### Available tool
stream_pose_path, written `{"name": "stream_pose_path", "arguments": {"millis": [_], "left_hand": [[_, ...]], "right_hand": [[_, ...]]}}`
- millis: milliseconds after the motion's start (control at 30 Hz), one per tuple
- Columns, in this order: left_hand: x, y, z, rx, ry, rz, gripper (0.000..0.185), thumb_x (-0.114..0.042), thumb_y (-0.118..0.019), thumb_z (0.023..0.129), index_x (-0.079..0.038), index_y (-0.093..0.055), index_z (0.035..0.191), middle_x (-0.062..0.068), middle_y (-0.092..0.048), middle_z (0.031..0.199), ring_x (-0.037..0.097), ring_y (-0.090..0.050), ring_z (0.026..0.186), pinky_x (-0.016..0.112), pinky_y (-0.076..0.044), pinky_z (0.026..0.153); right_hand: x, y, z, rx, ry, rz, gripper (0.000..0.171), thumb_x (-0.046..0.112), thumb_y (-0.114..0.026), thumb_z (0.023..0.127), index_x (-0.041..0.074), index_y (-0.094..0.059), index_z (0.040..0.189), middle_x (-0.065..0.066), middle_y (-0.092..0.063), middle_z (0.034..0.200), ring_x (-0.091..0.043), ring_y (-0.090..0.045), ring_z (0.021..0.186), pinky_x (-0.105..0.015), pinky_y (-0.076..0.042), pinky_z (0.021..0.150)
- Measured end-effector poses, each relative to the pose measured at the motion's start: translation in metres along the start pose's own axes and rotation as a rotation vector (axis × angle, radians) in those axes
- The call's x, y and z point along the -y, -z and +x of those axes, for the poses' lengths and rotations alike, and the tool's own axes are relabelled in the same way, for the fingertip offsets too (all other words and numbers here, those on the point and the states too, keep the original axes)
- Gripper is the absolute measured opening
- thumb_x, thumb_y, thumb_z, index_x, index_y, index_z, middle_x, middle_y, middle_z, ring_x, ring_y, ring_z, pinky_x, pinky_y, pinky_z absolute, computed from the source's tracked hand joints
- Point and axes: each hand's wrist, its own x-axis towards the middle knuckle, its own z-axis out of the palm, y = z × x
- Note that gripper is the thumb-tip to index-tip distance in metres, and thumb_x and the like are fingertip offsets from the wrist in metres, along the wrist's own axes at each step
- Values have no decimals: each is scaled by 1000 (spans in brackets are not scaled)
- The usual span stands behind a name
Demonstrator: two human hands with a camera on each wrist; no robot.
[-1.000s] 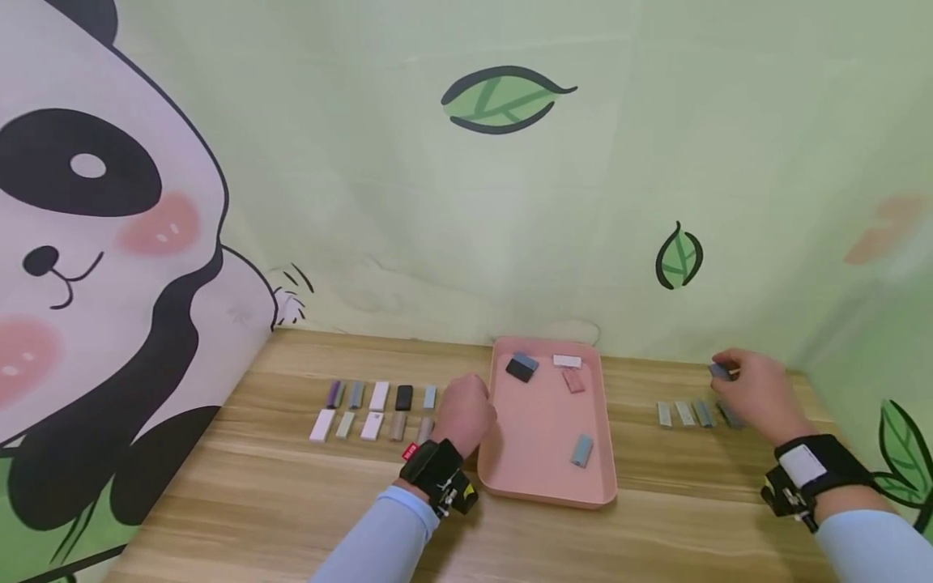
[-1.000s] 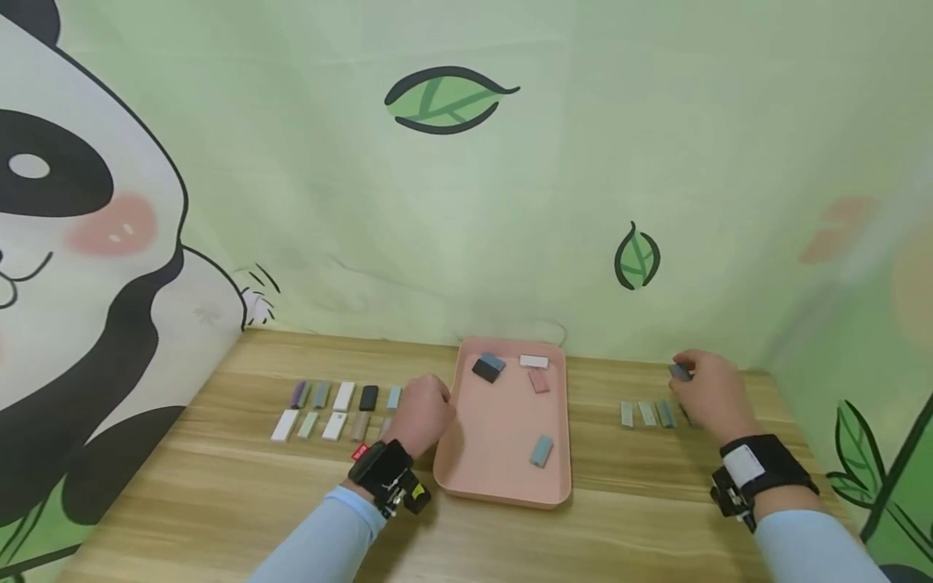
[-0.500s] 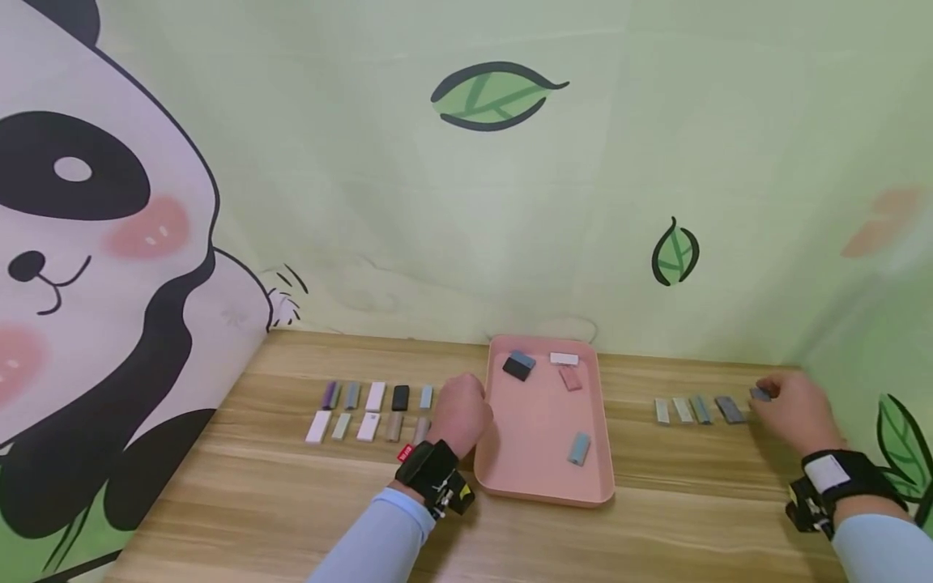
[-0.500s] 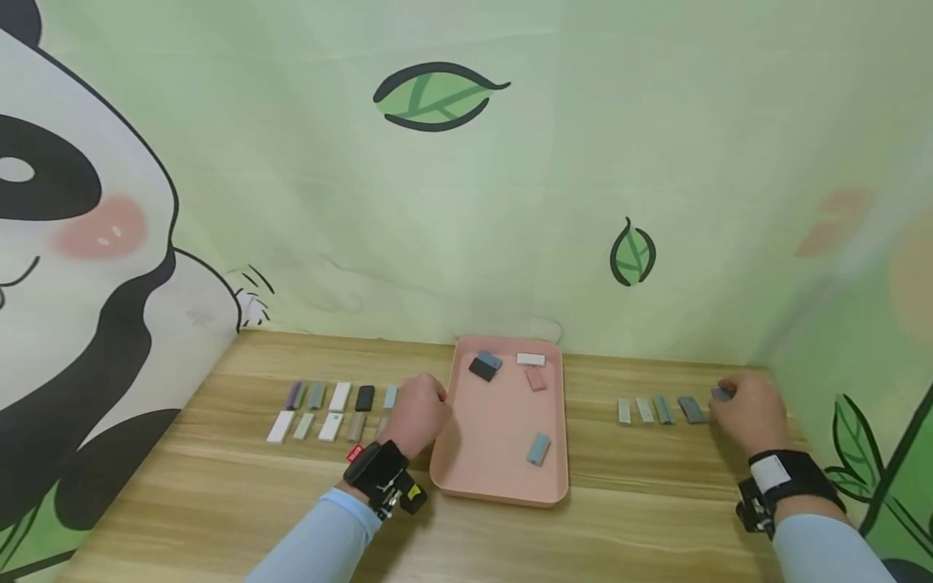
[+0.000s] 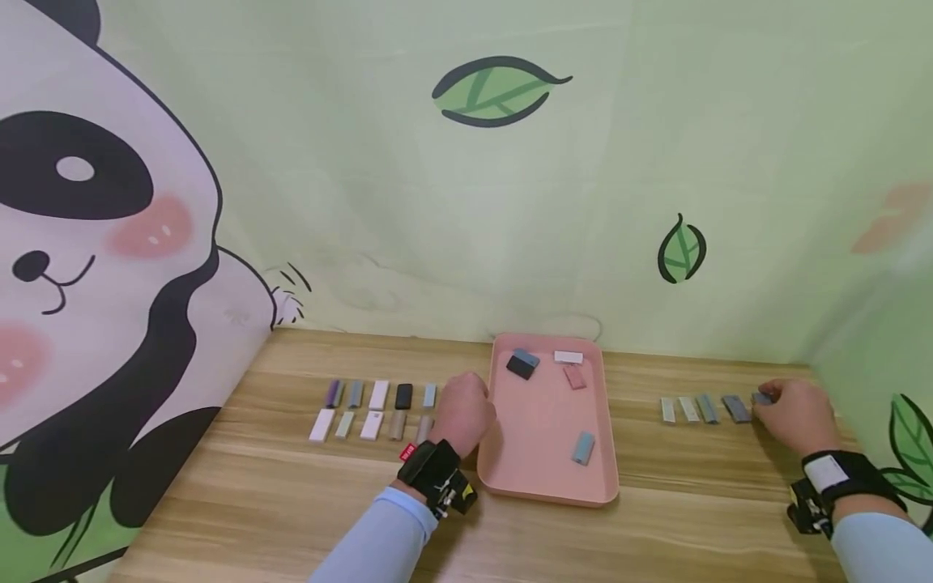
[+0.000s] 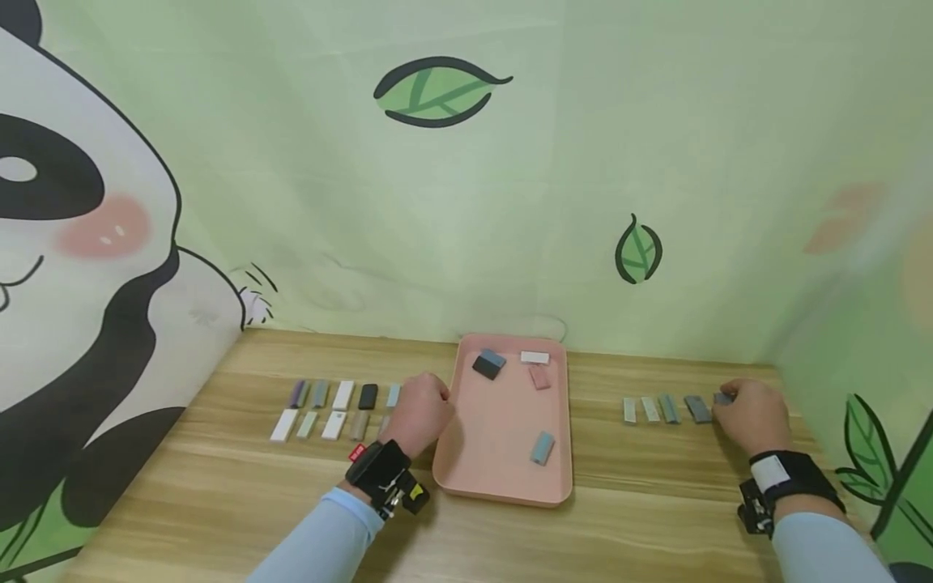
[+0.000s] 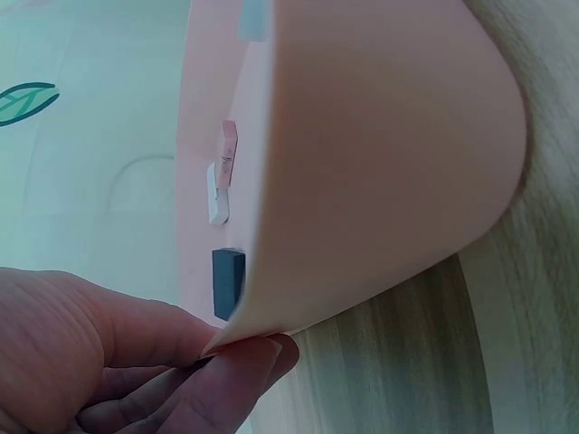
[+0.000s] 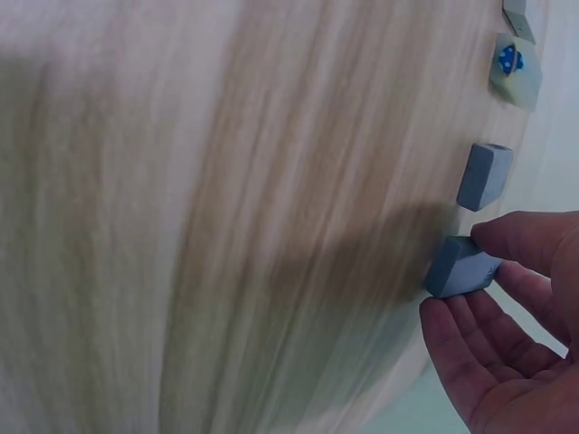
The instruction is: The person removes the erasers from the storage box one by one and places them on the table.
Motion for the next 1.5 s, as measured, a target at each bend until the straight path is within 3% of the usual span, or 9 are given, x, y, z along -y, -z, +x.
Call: {"name": "stream_pose_path", "arguments": {"millis": [200,500,767,900,967,1133,1267,1367,1500], "left_hand": [[1,-1,0,-36,-43,38,43,1,-55,80,-14,-31,49,-5,-19,50,11,-23,41,24,-19,37],[0,0,-1,-25,-29,39,41,1,-56,81,-14,-35,50,-4,-23,49,11,-29,40,24,-22,38],[0,1,-1,-22,-44,33,34,1,-56,82,-12,-44,52,-4,-26,51,12,-34,42,25,-25,39],[0,1,-1,-16,-38,22,30,1,-56,82,-11,-51,55,-3,-28,52,13,-39,44,25,-28,40],[0,1,-1,-17,-38,18,29,1,-57,82,-10,-52,56,-3,-29,52,13,-39,44,25,-28,40],[1,1,-1,-30,-47,23,32,1,-58,81,-11,-49,53,-4,-27,51,12,-36,44,25,-26,40],[1,1,-2,-29,-44,18,30,1,-58,81,-10,-51,54,-3,-29,51,13,-38,44,25,-28,40],[1,2,-1,-31,-40,24,25,1,-58,81,-9,-56,58,-2,-33,52,14,-42,46,25,-31,41],[0,2,-2,-25,-30,11,21,0,-59,82,-9,-60,63,-1,-40,54,15,-46,48,25,-34,42]], "right_hand": [[2,-2,0,35,-54,-6,37,12,-66,78,-14,-61,104,-32,-62,97,-43,-58,84,-48,-46,65],[2,-6,1,23,-50,-19,37,15,-65,78,-14,-61,102,-32,-62,98,-44,-58,85,-49,-45,66],[18,10,1,-36,-44,-5,41,18,-60,81,-14,-61,106,-35,-60,105,-42,-58,79,-43,-44,59],[42,22,-1,-59,-16,-2,41,18,-59,83,-14,-59,108,-35,-60,104,-33,-56,66,-34,-40,51],[57,26,-3,-76,11,9,41,17,-57,83,-14,-58,110,-33,-63,94,-26,-50,54,-31,-36,46],[99,27,-5,-108,83,52,43,16,-57,82,-14,-57,112,-30,-64,89,-18,-43,46,-29,-34,46],[135,22,-9,-63,133,23,47,22,-59,82,-13,-57,113,-34,-60,106,-30,-56,68,-43,-47,60],[163,16,-16,5,150,10,49,24,-59,83,-13,-56,115,-34,-57,112,-38,-58,90,-53,-48,76],[199,7,-30,71,164,-22,49,27,-61,84,-10,-57,116,-31,-59,111,-38,-59,94,-53,-49,78]]}}
